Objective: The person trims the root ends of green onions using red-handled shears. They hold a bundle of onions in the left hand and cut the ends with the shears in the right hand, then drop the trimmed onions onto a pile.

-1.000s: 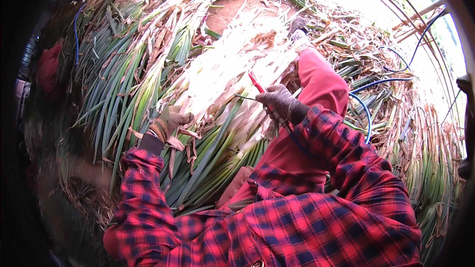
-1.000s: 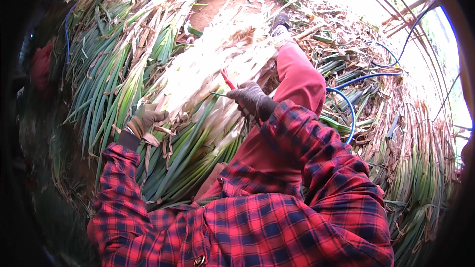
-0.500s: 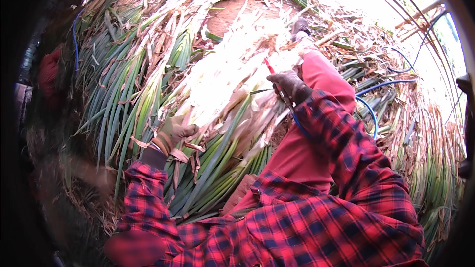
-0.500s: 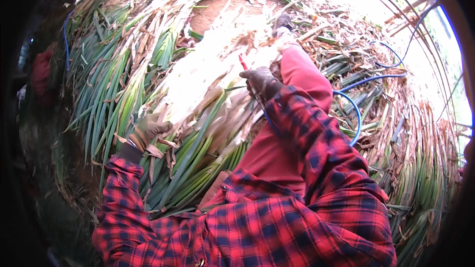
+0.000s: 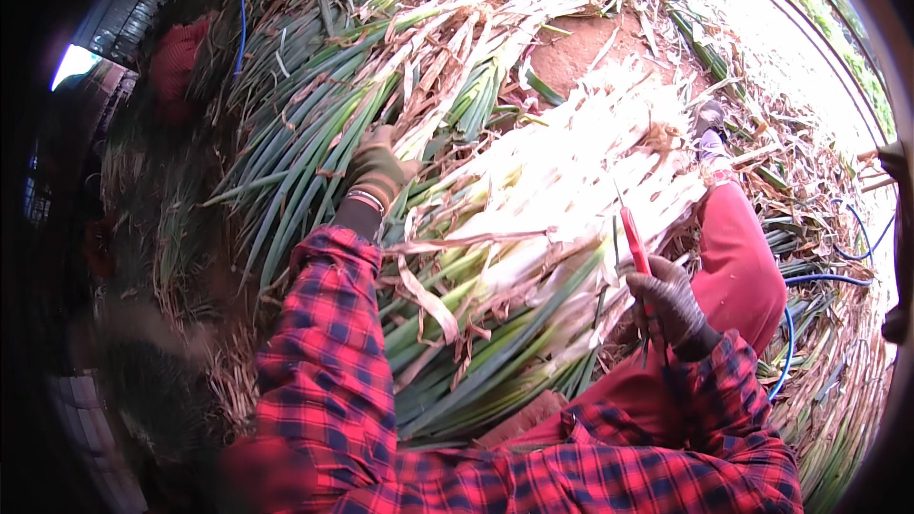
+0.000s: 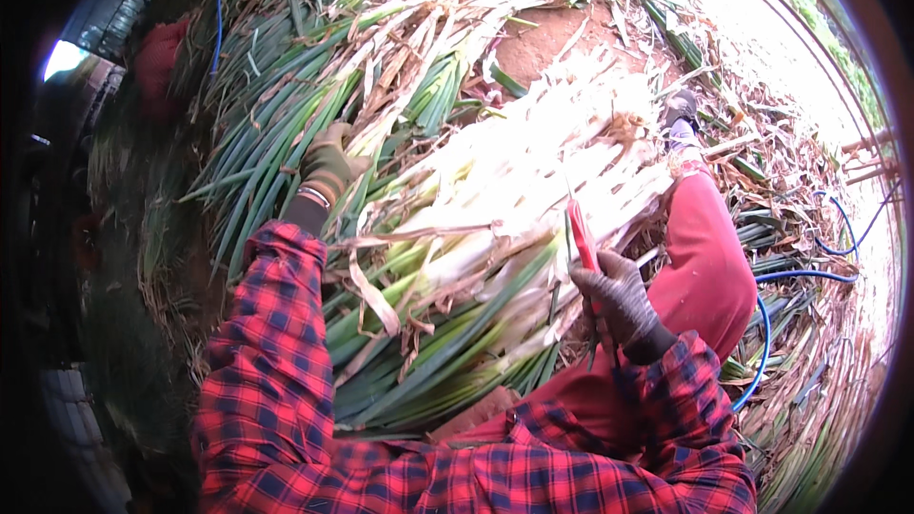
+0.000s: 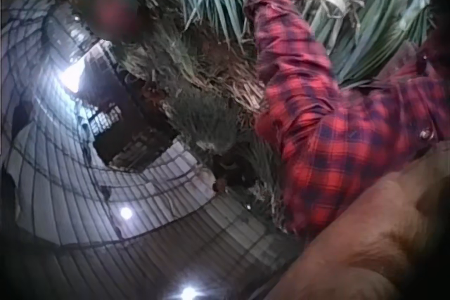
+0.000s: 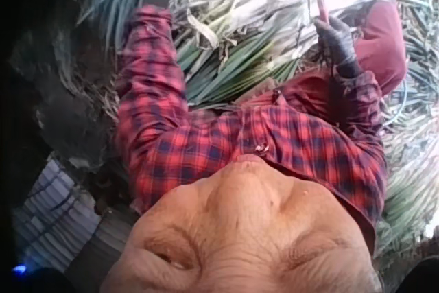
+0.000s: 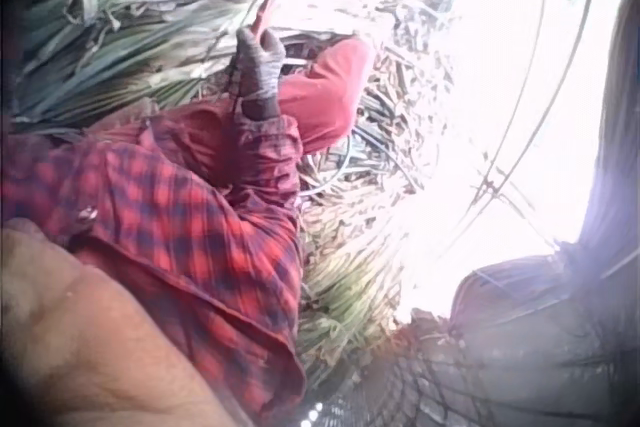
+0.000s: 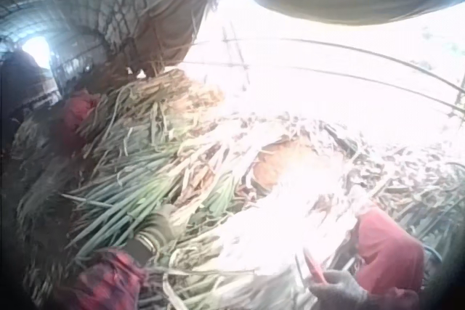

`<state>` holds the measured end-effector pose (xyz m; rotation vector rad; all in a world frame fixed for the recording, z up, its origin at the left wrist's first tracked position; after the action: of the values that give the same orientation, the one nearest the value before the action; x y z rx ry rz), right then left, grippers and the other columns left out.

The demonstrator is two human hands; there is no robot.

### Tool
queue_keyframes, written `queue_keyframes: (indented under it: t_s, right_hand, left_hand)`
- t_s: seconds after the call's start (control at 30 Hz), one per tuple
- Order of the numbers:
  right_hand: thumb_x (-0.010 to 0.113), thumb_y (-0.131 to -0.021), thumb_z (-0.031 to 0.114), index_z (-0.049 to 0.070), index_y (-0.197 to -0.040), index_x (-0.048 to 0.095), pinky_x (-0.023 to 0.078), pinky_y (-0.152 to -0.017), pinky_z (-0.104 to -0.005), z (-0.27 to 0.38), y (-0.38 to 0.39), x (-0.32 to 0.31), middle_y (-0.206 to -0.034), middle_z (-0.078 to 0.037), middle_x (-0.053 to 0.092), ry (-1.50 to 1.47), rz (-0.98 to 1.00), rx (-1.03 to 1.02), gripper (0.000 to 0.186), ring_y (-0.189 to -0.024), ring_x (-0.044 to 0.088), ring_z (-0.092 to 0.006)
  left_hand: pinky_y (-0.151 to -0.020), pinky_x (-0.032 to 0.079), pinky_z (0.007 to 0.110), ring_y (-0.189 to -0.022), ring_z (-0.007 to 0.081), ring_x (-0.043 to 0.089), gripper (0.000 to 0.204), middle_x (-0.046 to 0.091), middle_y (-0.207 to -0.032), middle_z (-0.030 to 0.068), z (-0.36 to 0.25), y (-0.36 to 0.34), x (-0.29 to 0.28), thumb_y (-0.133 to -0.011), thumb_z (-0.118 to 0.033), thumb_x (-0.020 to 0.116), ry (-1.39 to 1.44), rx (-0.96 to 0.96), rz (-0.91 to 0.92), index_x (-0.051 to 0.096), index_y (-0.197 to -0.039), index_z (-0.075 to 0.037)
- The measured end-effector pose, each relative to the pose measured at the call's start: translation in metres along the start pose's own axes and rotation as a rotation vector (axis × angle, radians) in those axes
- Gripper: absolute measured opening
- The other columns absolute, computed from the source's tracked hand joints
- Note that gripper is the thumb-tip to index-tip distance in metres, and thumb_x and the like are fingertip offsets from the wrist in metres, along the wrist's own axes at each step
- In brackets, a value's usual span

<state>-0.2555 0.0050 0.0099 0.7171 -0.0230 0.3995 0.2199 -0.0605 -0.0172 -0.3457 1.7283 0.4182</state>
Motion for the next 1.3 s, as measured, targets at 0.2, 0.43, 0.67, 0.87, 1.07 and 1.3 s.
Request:
queue_keyframes:
  t_s: [0.2,0.43,0.67,0.87,1.07,1.3]
  right_hand:
    - [0.072,-0.086,0.029,0.004,-0.100,0.060,0.036,-0.037,-0.0239,-0.007,-0.011,-0.007,-0.064,0.002,0.050,0.023,-0.030,0.046,0.031,-0.043,0.045,-0.0075]
    - [0.074,-0.087,0.030,0.004,-0.100,0.060,0.038,-0.039,-0.0242,-0.008,-0.013,-0.006,-0.063,0.001,0.050,0.056,0.035,0.009,0.032,-0.045,0.047,-0.0075]
    - [0.074,-0.087,0.030,0.002,-0.102,0.062,0.042,-0.042,-0.0268,-0.017,-0.008,-0.008,-0.066,0.000,0.053,0.064,0.101,-0.106,0.034,-0.047,0.051,-0.0104]
    - [0.073,-0.088,0.029,0.002,-0.104,0.061,0.044,-0.045,-0.0281,-0.022,0.006,-0.005,-0.068,-0.001,0.053,0.042,0.082,-0.129,0.034,-0.049,0.052,-0.0119]
    - [0.071,-0.090,0.027,0.004,-0.096,0.058,0.041,-0.038,-0.0299,-0.029,0.045,0.007,-0.060,-0.002,0.051,-0.166,0.037,-0.092,0.027,-0.042,0.049,-0.0131]
    - [0.070,-0.091,0.026,0.008,-0.103,0.058,0.034,-0.035,-0.0252,-0.064,0.093,0.031,-0.060,0.001,0.049,-0.090,0.156,-0.036,0.025,-0.041,0.045,-0.0091]
  left_hand:
    - [-0.107,0.047,0.046,-0.131,0.0345,0.054,0.101,0.047,-0.148,0.0170,-0.017,-0.029,0.049,-0.069,-0.040,0.087,-0.323,-0.298,0.334,0.034,-0.153,-0.020]
    - [-0.094,0.054,0.046,-0.114,0.0383,0.065,0.068,0.067,-0.121,0.0226,-0.003,-0.041,0.033,-0.066,-0.031,0.084,-0.228,-0.146,0.285,0.062,-0.124,-0.003]
    - [-0.082,0.053,0.033,-0.086,0.0181,0.067,0.057,0.073,-0.098,0.0112,0.012,0.019,-0.072,-0.064,-0.023,0.084,0.465,0.173,0.455,0.069,-0.113,0.005]
    - [-0.088,0.050,0.030,-0.092,0.0168,0.063,0.052,0.070,-0.106,0.0054,-0.008,0.094,-0.123,-0.072,-0.016,0.076,0.710,0.348,0.529,0.066,-0.118,0.006]
    - [-0.079,0.052,0.031,-0.090,0.0132,0.064,0.039,0.069,-0.100,0.0051,-0.083,0.127,-0.087,-0.082,-0.017,0.075,0.951,0.217,0.820,0.065,-0.114,0.003]
    - [-0.082,0.050,0.026,-0.086,0.0098,0.063,0.031,0.071,-0.097,0.0014,-0.050,0.110,0.054,-0.088,-0.024,0.077,0.968,0.174,0.922,0.072,-0.105,0.002]
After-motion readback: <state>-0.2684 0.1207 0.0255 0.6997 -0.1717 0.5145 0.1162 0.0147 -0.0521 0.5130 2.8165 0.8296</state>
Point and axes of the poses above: each hand's wrist, its own y-axis away from the middle knuckle, its own x-axis out of the palm, z = x × y, the point moved 2 cm from there along -y, towards the middle knuckle
